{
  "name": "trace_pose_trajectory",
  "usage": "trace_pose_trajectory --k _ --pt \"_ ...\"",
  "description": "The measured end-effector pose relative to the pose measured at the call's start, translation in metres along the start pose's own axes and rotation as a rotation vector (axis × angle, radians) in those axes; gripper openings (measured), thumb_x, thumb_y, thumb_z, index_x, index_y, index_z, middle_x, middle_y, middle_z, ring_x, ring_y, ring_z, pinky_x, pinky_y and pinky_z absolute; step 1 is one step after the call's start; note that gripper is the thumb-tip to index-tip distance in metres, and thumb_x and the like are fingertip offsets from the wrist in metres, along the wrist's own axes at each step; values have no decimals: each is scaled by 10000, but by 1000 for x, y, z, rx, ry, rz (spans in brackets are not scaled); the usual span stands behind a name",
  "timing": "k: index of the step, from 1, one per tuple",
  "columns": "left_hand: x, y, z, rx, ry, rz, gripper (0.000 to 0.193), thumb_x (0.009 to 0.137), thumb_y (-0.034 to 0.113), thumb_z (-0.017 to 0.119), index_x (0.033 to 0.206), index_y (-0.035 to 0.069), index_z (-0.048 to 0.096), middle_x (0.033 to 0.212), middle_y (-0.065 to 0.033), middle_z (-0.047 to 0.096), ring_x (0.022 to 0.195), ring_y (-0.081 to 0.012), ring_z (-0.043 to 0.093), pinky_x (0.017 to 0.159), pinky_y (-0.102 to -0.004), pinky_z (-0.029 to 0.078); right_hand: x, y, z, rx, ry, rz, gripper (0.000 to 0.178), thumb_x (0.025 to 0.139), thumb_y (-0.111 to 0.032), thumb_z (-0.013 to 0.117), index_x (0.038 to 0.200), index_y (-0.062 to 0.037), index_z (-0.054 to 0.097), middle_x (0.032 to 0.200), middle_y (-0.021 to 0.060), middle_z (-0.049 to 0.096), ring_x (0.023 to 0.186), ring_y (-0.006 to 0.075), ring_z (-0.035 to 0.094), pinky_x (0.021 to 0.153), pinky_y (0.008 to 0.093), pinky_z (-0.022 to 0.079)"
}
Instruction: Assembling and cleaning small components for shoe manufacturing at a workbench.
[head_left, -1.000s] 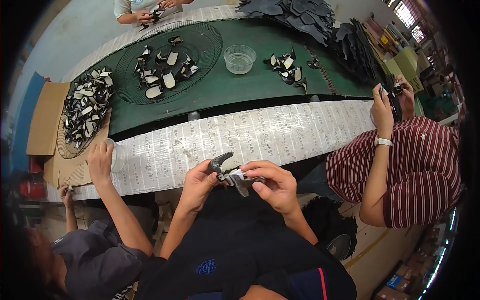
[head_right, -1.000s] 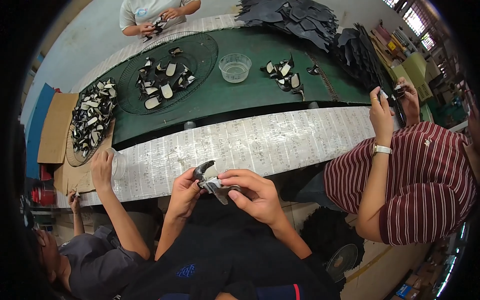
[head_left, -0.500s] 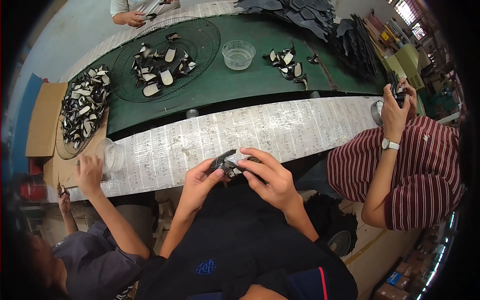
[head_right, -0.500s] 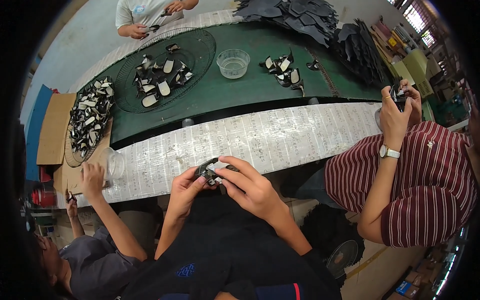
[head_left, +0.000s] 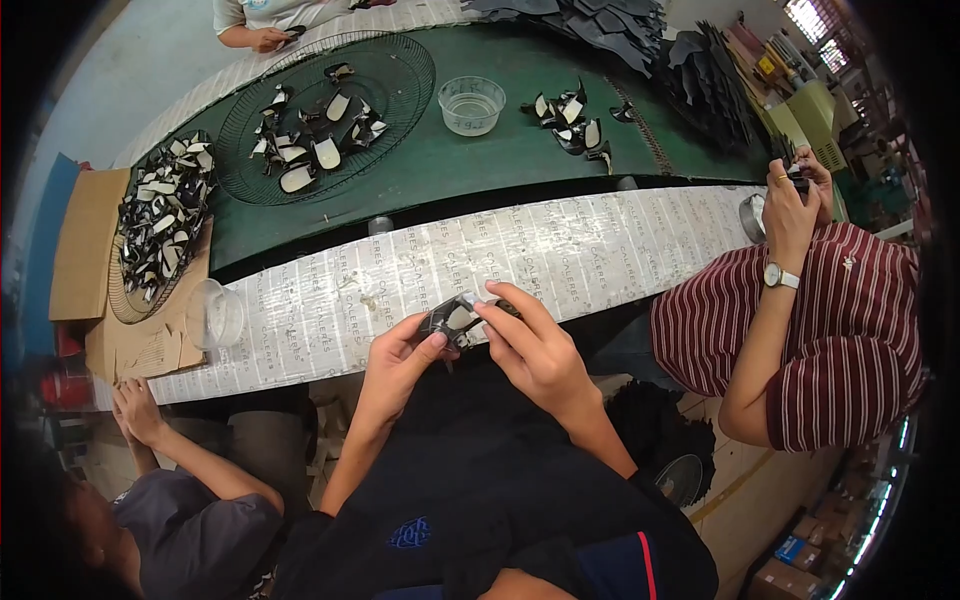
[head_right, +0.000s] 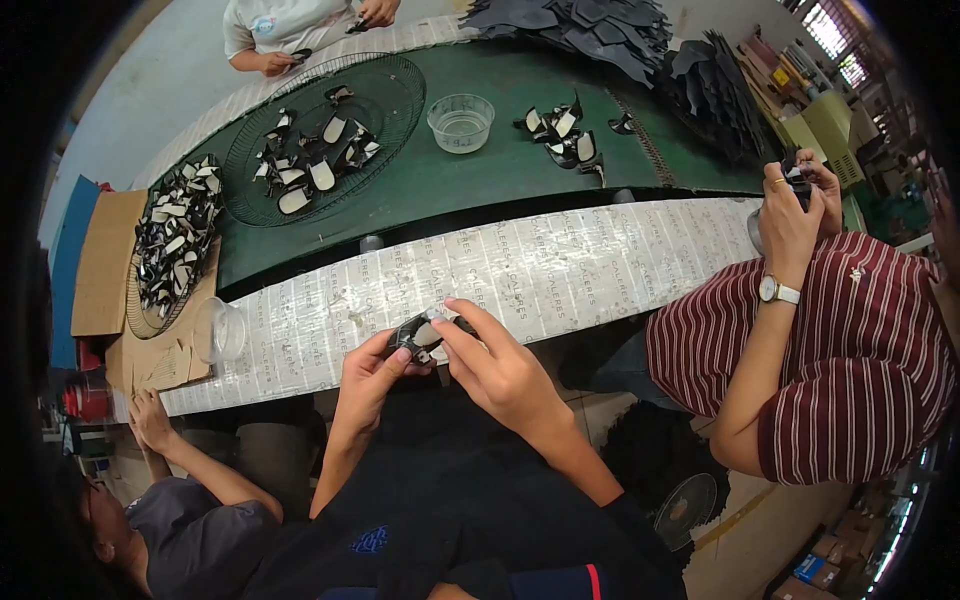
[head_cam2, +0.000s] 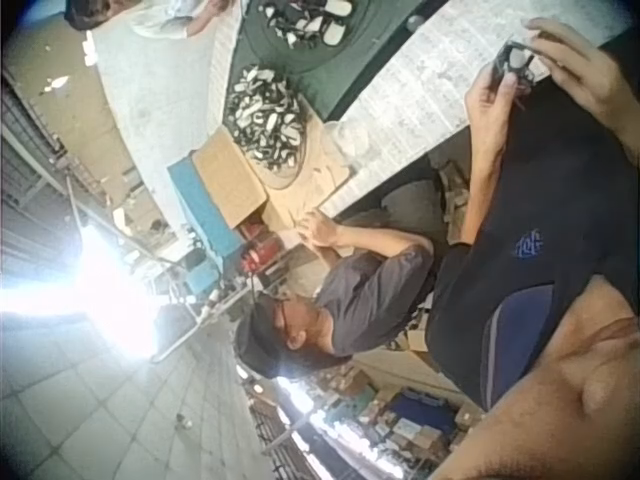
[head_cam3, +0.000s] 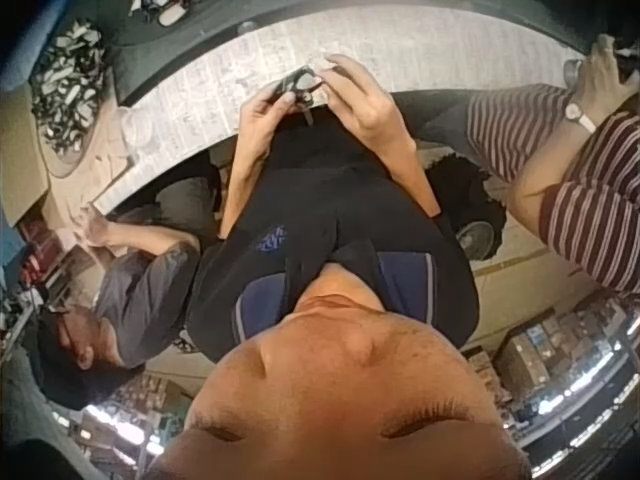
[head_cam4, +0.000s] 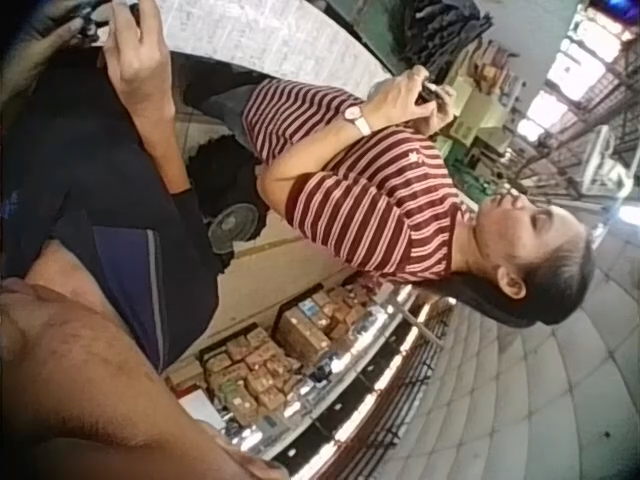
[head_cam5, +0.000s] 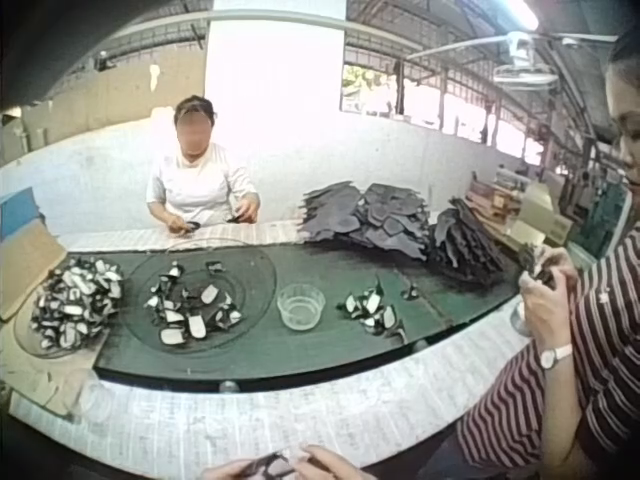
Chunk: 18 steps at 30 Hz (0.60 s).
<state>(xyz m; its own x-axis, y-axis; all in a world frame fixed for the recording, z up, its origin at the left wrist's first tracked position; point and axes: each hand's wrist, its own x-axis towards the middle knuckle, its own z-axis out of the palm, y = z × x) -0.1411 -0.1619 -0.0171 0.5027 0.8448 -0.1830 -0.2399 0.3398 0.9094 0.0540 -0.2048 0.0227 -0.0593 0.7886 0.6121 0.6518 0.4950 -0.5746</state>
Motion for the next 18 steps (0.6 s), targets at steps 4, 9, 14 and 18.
trace_pose_trajectory --k 4,9,14,18 --pt "1 1 0 -3 -3 -14 342 963 135 606 1235 -70 569 1077 -126 664 924 -184 659 828 -304 543 -2 1 -1 -74 30 14 319 800 56 683 1114 8 648 1194 168 607 956 320 668 767 347 566" --pt "-1 4 -1 -119 -42 -47 359 989 174 563 1245 -76 544 1094 -157 662 964 -237 679 847 -324 564 0 0 -12 1 89 112 287 810 45 686 1094 14 665 1170 169 621 953 304 671 766 325 563" --pt "-3 1 -7 -231 -88 -56 373 1011 195 518 1256 -86 515 1099 -189 659 979 -272 689 846 -329 583 -3 -8 -19 154 145 257 262 833 31 683 1094 27 671 1146 165 643 947 251 678 770 296 563" --pt "-4 1 -7 -282 -72 -52 371 1008 178 523 1259 -94 508 1106 -196 657 969 -279 692 840 -323 587 -4 -12 -20 236 132 310 269 843 17 686 1111 24 668 1151 161 646 965 225 675 779 287 570"
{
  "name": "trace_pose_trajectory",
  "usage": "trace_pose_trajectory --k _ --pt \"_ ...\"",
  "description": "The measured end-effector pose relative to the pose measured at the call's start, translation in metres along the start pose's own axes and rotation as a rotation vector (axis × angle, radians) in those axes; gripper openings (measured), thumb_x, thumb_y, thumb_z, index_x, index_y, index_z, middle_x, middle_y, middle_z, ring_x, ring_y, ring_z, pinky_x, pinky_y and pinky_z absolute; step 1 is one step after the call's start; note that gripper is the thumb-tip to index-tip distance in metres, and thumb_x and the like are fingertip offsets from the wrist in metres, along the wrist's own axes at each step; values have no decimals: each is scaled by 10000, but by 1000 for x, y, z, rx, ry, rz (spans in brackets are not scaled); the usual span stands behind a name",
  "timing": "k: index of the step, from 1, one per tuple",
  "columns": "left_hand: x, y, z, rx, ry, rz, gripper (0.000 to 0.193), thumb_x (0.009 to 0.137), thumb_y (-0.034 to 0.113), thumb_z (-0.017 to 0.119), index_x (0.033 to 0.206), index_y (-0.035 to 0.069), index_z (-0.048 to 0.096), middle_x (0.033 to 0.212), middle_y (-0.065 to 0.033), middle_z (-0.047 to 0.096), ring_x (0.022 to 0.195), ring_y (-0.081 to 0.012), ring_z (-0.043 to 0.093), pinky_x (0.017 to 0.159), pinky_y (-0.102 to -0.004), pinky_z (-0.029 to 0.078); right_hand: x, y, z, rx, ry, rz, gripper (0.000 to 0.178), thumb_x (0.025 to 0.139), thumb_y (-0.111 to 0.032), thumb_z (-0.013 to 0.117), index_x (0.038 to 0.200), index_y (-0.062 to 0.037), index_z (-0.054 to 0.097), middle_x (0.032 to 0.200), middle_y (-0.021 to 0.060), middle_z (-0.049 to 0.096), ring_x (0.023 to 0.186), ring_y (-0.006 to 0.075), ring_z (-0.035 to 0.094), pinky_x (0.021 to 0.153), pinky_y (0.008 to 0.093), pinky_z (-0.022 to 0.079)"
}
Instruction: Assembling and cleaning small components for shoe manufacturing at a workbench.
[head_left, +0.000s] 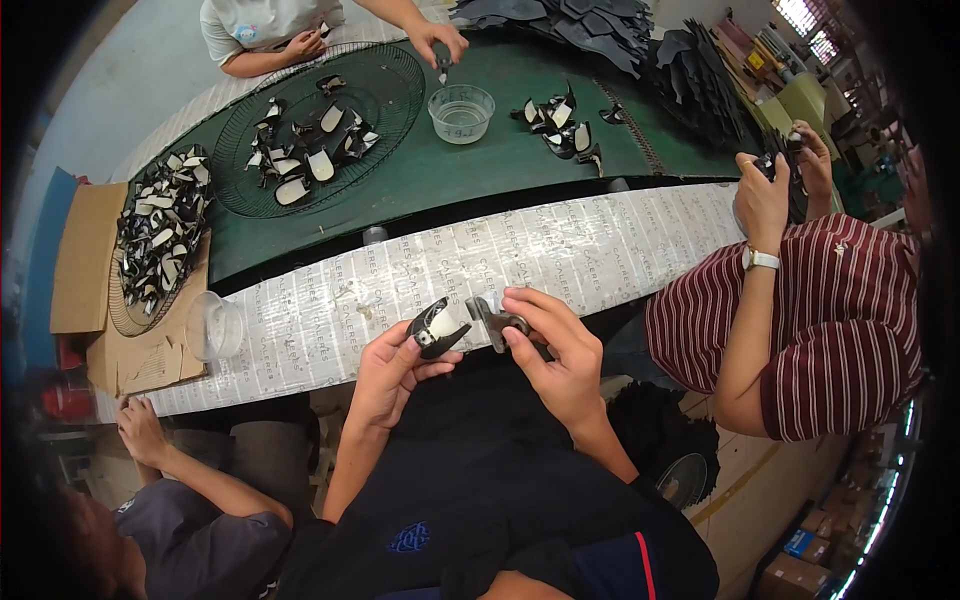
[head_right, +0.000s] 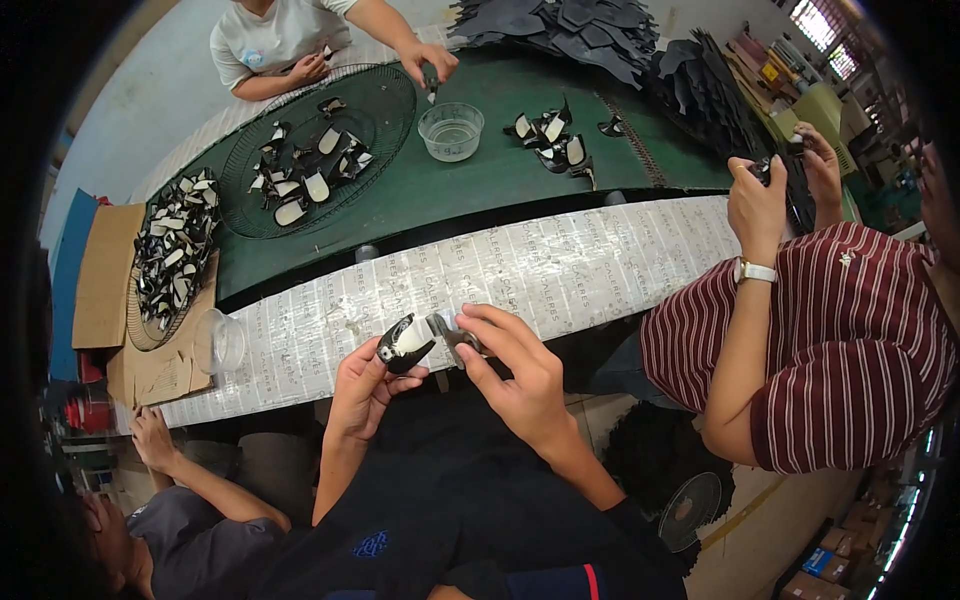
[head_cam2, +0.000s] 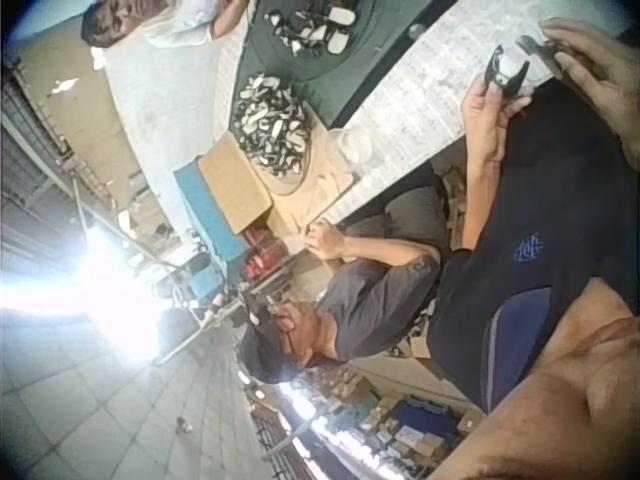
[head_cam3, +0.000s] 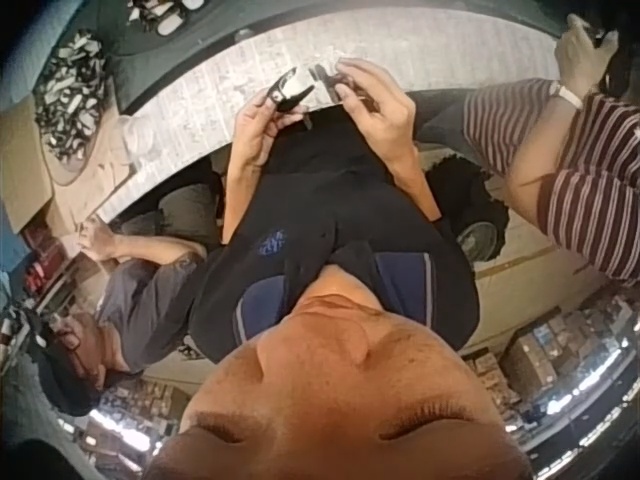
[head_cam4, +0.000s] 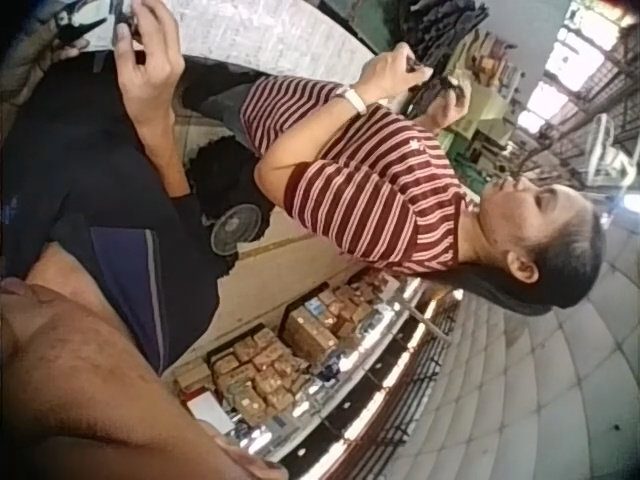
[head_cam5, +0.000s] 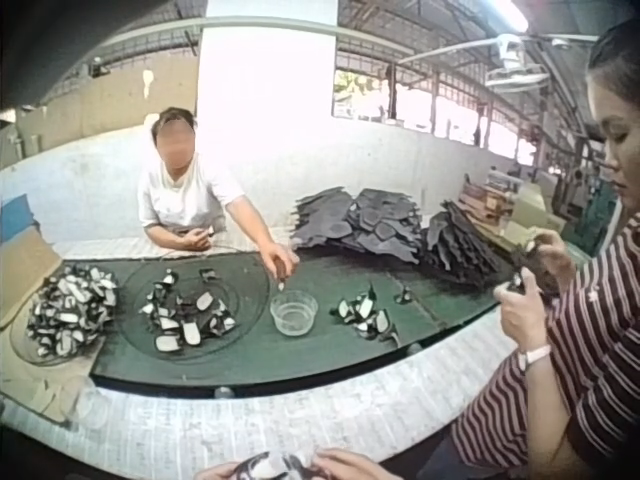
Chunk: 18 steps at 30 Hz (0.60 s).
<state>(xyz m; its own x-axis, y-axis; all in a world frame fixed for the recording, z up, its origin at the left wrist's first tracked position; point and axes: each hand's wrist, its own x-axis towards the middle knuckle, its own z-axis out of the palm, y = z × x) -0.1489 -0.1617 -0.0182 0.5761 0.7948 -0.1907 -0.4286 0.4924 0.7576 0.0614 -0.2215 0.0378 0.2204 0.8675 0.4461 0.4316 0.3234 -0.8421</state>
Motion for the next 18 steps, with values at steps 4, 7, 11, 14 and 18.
trace_pose_trajectory --k 4,7,11,14,18 --pt "1 1 4 56 36 2 364 999 159 536 1255 -99 518 1099 -188 662 962 -272 694 835 -317 587 -1 -1 0 16 -36 8 271 842 11 691 1112 21 668 1163 164 640 982 238 673 786 292 568" --pt "0 3 8 155 46 7 357 989 146 554 1249 -99 532 1092 -182 668 959 -264 694 829 -312 583 1 3 2 -65 -73 -110 271 838 7 696 1107 23 665 1167 175 633 992 264 669 791 302 565" --pt "1 3 14 176 54 15 359 971 130 584 1248 -96 547 1089 -177 671 956 -258 693 821 -310 579 3 3 4 -112 -141 -223 283 842 -2 692 1121 21 648 1192 172 615 995 296 664 790 331 566" --pt "1 2 16 208 63 25 376 957 123 608 1261 -90 548 1085 -170 672 950 -252 693 817 -313 576 3 5 9 -122 -159 -252 289 840 3 685 1125 19 642 1187 175 609 969 310 665 774 336 569" --pt "1 3 17 224 56 33 379 952 119 614 1264 -87 552 1075 -169 674 945 -252 693 813 -314 576 1 5 10 -243 -116 -278 287 832 8 688 1115 14 644 1174 178 612 920 312 674 737 337 570"
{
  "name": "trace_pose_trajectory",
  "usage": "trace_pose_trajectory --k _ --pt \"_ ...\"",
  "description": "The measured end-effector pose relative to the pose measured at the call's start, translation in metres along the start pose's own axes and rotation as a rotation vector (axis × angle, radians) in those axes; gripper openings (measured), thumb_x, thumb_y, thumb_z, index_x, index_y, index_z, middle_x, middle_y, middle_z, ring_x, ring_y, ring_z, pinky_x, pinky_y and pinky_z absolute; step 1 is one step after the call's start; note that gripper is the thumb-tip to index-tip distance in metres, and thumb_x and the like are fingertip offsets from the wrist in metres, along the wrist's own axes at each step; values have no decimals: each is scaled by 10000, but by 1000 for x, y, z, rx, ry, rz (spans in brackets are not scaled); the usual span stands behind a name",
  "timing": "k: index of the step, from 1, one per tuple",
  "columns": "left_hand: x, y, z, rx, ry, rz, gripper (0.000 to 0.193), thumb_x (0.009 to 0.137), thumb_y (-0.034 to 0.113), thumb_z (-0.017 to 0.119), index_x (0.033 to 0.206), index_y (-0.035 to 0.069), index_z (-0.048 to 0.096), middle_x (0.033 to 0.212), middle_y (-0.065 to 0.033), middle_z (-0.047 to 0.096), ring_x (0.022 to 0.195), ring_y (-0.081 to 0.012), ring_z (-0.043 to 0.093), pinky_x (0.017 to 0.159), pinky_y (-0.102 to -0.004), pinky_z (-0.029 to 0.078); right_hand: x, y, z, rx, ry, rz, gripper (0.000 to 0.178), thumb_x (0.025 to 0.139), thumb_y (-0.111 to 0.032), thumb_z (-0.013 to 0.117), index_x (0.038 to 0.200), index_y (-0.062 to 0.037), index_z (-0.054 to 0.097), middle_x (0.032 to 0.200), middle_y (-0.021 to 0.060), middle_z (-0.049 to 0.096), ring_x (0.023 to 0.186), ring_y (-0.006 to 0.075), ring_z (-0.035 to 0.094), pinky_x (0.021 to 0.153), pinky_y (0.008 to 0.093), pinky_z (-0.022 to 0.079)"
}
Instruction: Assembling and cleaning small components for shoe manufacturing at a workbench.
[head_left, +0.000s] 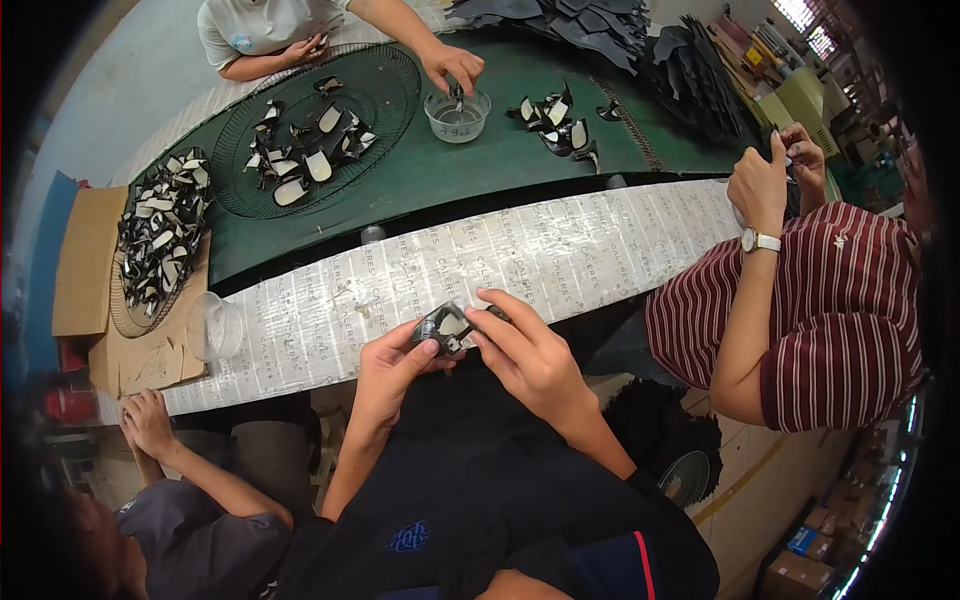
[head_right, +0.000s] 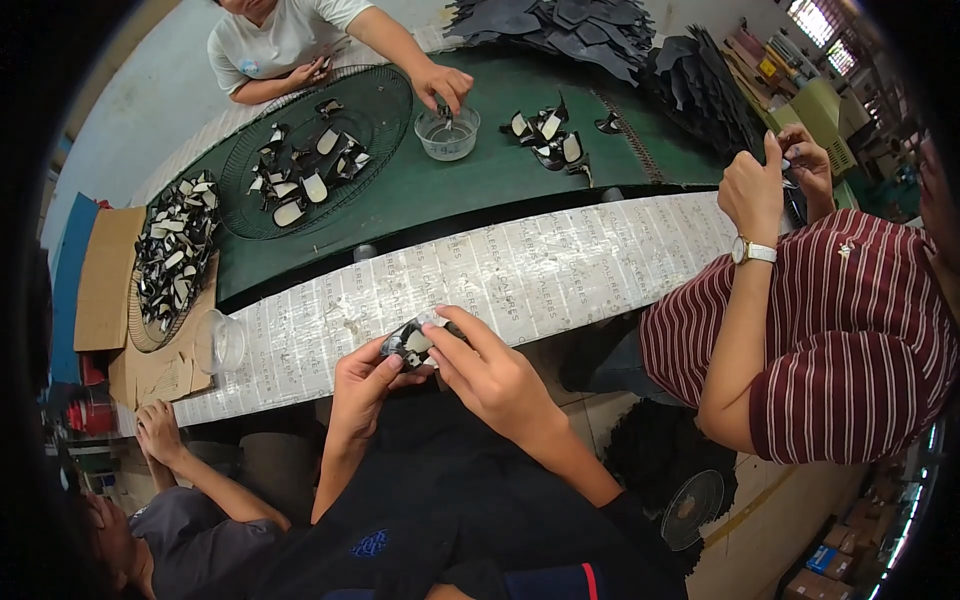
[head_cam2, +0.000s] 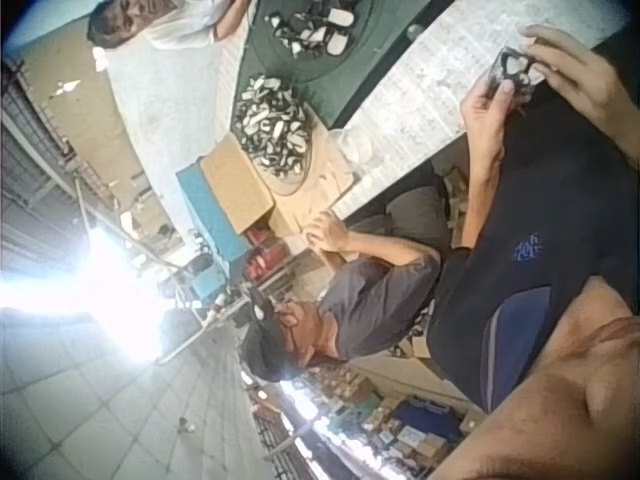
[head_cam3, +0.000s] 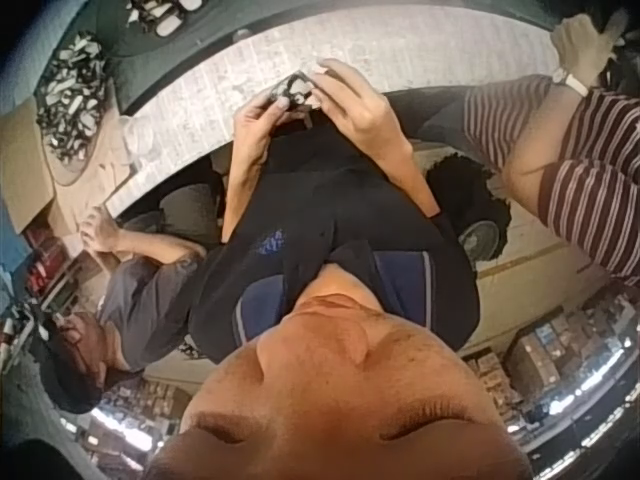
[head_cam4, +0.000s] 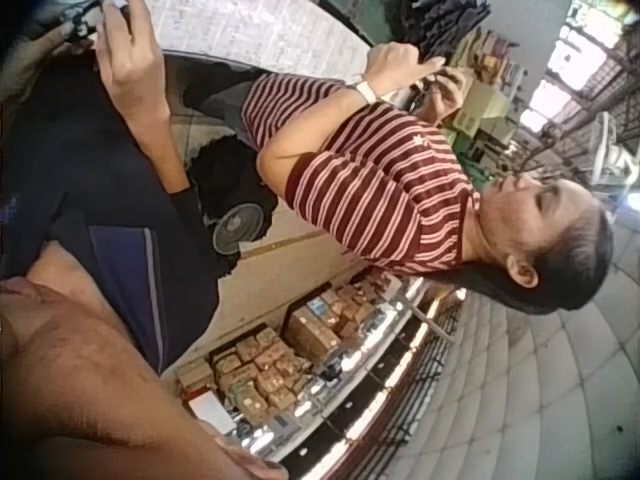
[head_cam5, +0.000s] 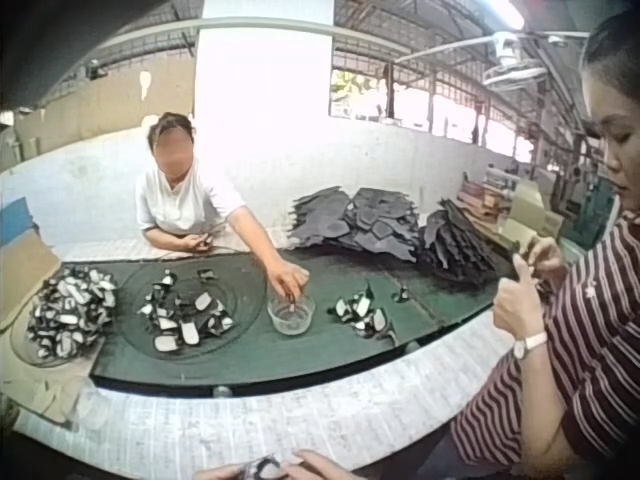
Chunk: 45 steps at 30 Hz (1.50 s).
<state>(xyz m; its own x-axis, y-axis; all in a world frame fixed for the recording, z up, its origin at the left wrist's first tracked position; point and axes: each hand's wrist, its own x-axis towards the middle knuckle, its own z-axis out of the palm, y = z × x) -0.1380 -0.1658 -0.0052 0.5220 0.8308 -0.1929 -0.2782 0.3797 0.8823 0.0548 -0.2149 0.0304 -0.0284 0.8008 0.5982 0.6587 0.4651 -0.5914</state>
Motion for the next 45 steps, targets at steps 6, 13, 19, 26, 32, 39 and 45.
trace_pose_trajectory --k 6,13,19,26,32,39,45 --pt "-1 1 -3 -25 20 -4 374 969 145 590 1257 -90 549 1067 -182 675 930 -260 700 801 -312 584 0 4 -4 -21 70 57 281 822 16 697 1100 16 655 1159 176 623 901 299 681 721 328 568" --pt "0 1 -7 -157 -3 -50 335 993 171 549 1221 -75 539 1064 -193 674 935 -275 706 810 -316 597 -3 -8 -9 257 85 237 275 818 17 710 1090 30 669 1148 170 639 935 261 684 752 313 567" --pt "2 3 -3 -165 28 -42 258 997 173 543 1142 -41 548 1068 -178 670 946 -265 704 826 -320 598 -4 -9 1 252 39 174 290 819 12 715 1104 29 665 1144 170 641 981 279 670 820 326 550" --pt "2 1 -5 -181 50 -40 258 994 175 552 1140 -37 552 1077 -176 667 971 -279 699 829 -327 599 -6 -4 8 183 33 124 285 814 24 718 1095 33 673 1150 159 646 947 228 680 734 281 584" --pt "3 2 -4 -188 76 -52 264 987 181 569 1135 -37 556 1073 -172 668 978 -296 697 831 -328 599 -3 -5 3 17 91 91 282 794 40 722 1071 31 675 1119 170 646 932 273 681 768 322 566" --pt "5 2 -3 -185 77 -58 250 987 185 569 1113 -31 563 1076 -166 670 981 -300 696 832 -329 598 -4 -7 7 51 36 43 286 785 50 719 1067 27 675 1124 175 642 947 290 679 781 323 566" --pt "5 1 -7 -185 61 -57 281 991 194 564 1145 -41 554 1097 -177 663 991 -299 693 830 -328 598 -4 0 1 -69 59 59 301 805 32 705 1101 20 649 1140 183 619 907 314 678 712 337 572"
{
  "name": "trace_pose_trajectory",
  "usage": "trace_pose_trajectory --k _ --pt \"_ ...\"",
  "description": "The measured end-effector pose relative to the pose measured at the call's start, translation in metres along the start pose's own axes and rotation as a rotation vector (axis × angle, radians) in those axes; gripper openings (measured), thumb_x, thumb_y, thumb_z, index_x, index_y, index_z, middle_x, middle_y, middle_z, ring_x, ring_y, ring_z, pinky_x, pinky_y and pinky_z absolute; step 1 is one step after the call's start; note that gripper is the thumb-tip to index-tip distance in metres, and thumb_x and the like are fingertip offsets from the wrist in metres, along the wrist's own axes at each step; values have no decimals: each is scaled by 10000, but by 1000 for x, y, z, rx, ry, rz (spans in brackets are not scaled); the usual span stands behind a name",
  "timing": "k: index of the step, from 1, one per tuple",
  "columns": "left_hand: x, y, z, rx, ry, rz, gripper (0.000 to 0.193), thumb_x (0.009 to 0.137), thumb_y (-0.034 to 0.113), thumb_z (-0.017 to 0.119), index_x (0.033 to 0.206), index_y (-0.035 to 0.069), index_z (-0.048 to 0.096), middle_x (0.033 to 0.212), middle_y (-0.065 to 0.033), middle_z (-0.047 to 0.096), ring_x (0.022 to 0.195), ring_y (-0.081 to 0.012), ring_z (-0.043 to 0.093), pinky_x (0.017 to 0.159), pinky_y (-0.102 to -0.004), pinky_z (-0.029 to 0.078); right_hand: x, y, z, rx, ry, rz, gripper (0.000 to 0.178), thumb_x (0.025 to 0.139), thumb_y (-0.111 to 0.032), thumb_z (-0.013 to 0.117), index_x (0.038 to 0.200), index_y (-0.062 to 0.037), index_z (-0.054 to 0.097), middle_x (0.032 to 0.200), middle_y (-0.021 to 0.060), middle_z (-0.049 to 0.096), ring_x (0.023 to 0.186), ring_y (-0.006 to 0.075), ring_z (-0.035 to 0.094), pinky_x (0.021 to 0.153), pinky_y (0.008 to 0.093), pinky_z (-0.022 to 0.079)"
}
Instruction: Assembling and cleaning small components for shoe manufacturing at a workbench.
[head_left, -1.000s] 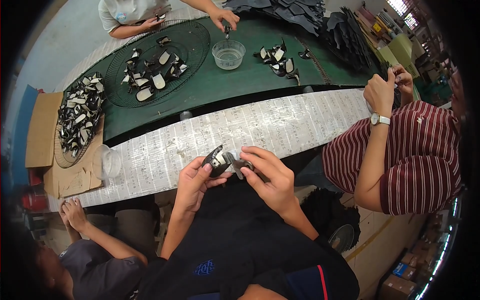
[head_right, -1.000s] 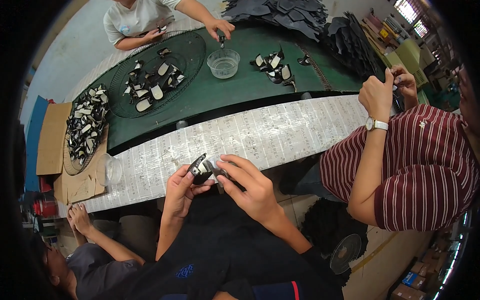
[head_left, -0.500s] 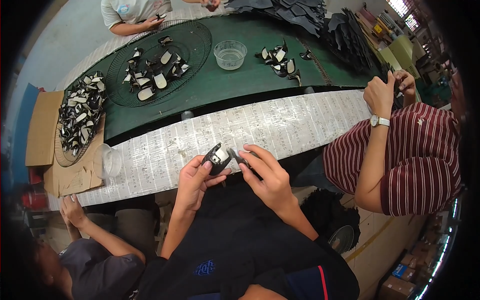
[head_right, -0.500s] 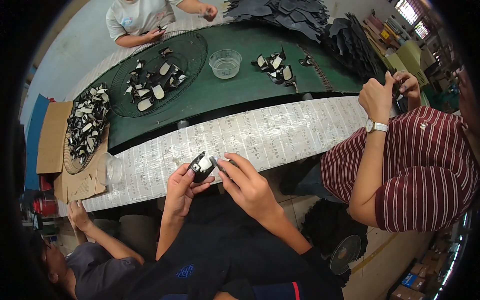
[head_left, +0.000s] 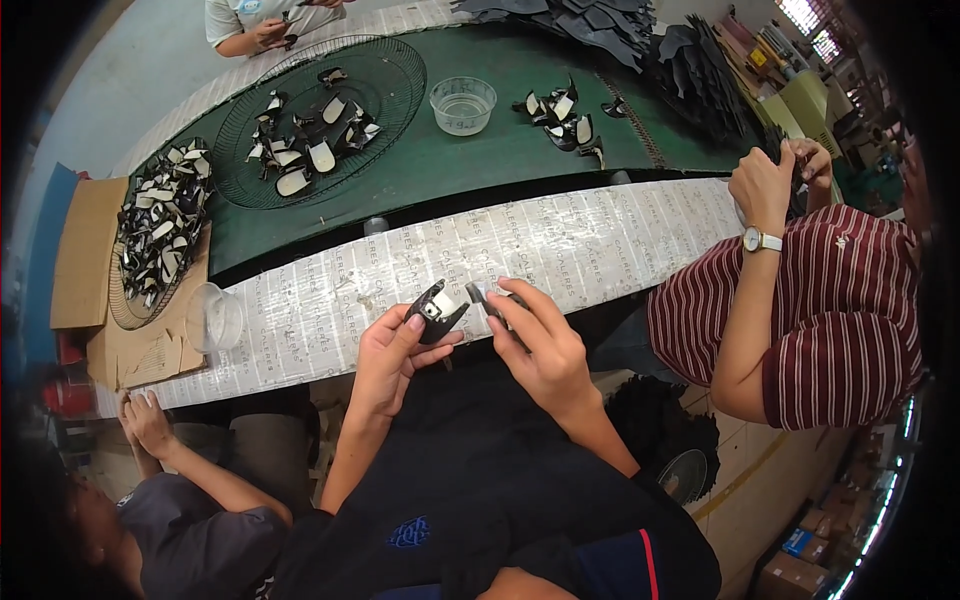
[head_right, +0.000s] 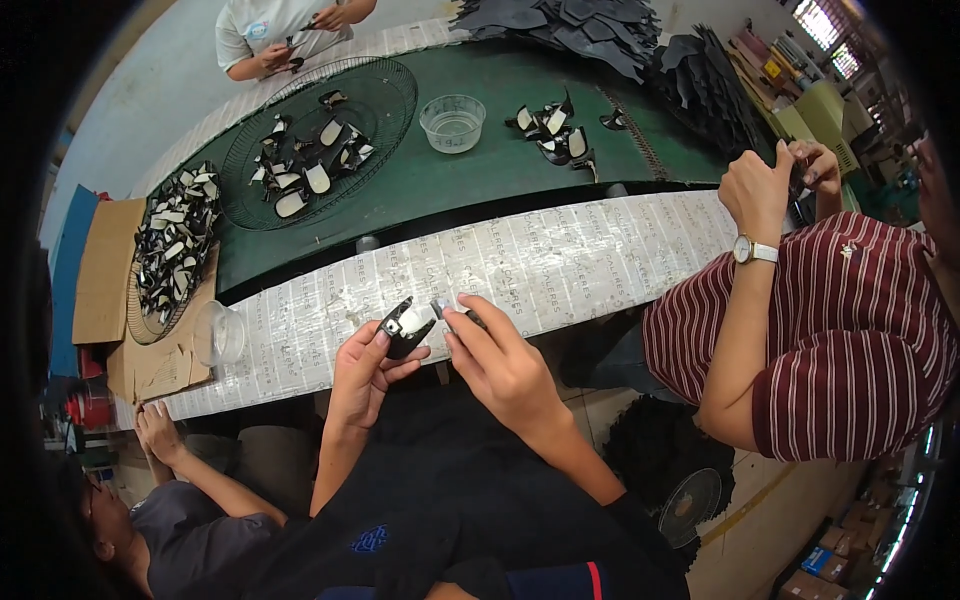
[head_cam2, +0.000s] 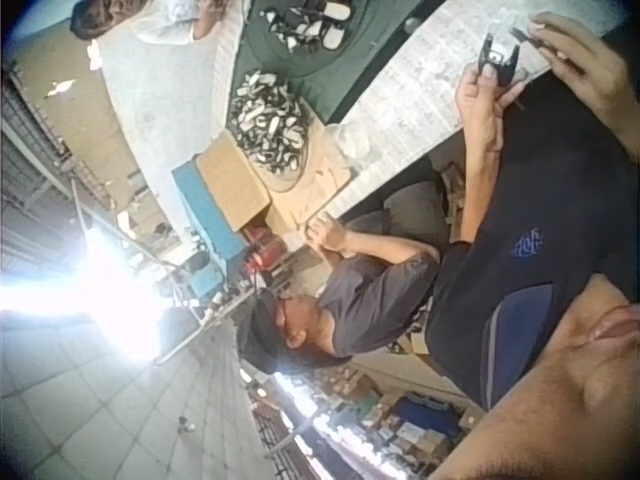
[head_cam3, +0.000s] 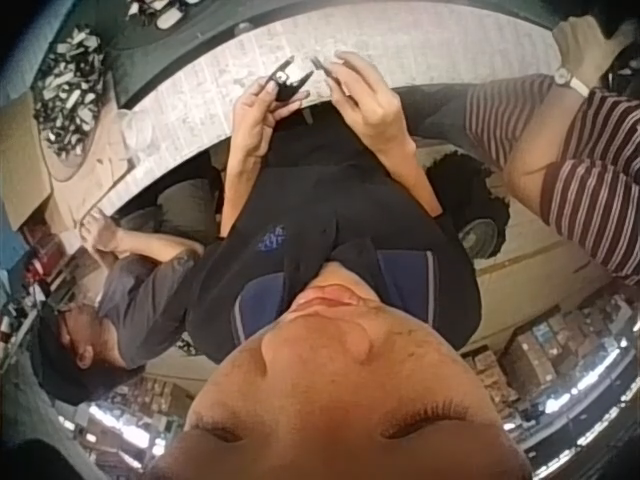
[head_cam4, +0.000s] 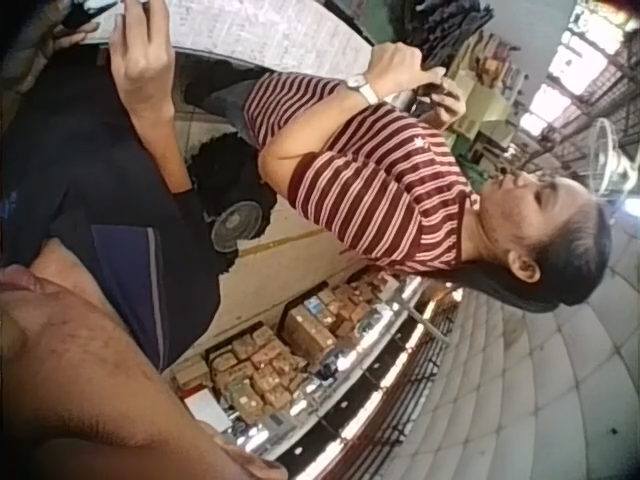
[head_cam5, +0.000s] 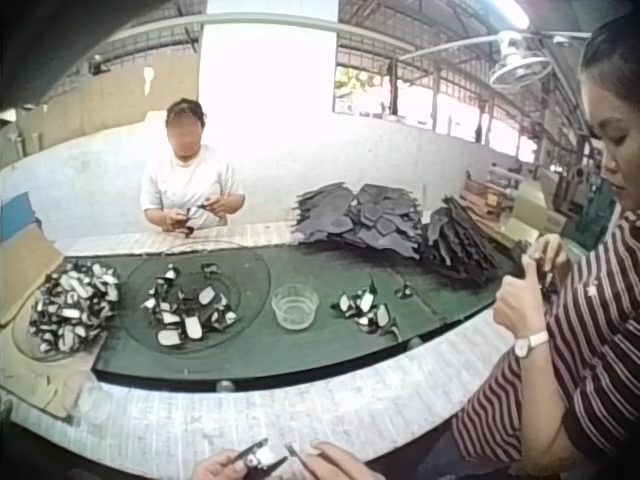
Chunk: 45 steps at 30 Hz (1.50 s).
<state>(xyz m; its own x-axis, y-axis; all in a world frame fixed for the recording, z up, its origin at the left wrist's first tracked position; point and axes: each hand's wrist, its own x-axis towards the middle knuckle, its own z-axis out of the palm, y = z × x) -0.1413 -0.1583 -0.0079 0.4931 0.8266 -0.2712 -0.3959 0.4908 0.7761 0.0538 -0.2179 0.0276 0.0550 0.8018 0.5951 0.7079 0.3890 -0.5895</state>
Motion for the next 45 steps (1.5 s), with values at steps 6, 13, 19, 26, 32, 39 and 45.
trace_pose_trajectory --k 6,13,19,26,32,39,45 --pt "-10 -1 -9 -223 -137 24 373 939 188 644 1217 -24 512 1120 -181 649 968 -320 694 784 -336 608 9 26 0 168 146 212 270 842 15 690 1111 15 667 1151 160 638 946 241 680 736 303 580" --pt "-23 10 -3 -761 -726 95 304 898 168 697 1075 10 506 890 -157 640 742 -327 701 633 -393 588 -8 120 37 507 192 496 242 934 -49 629 1161 36 644 1122 81 633 933 109 606 779 233 512" --pt "-20 12 -1 -835 -900 141 299 933 233 650 1051 -9 519 835 -165 652 703 -335 693 604 -393 574 -22 134 50 631 249 633 254 973 -118 592 1175 28 637 1091 54 644 898 77 573 785 227 498" --pt "-16 18 -5 19 -190 204 487 951 266 617 1277 -68 482 1059 -227 669 920 -326 704 767 -359 588 -6 69 21 785 332 579 238 940 -69 595 1148 39 634 1163 105 647 962 135 605 815 251 501" --pt "-11 9 -8 83 -105 198 306 981 197 578 1156 -52 537 1069 -171 671 987 -260 684 838 -325 566 -1 0 -12 295 117 43 276 806 28 709 1074 62 655 1155 235 638 962 313 674 824 331 547" --pt "-13 9 5 -27 12 96 172 983 154 569 1028 -11 559 1053 -160 675 973 -265 692 848 -315 582 5 -7 3 133 86 -90 338 768 51 740 1098 29 671 1162 206 634 927 289 686 744 321 578" --pt "-12 11 11 -58 32 68 174 984 164 568 1011 -8 569 1044 -160 678 962 -266 697 851 -306 586 8 -13 4 139 21 -81 294 785 41 732 1073 41 677 1128 207 651 955 288 680 786 318 569"
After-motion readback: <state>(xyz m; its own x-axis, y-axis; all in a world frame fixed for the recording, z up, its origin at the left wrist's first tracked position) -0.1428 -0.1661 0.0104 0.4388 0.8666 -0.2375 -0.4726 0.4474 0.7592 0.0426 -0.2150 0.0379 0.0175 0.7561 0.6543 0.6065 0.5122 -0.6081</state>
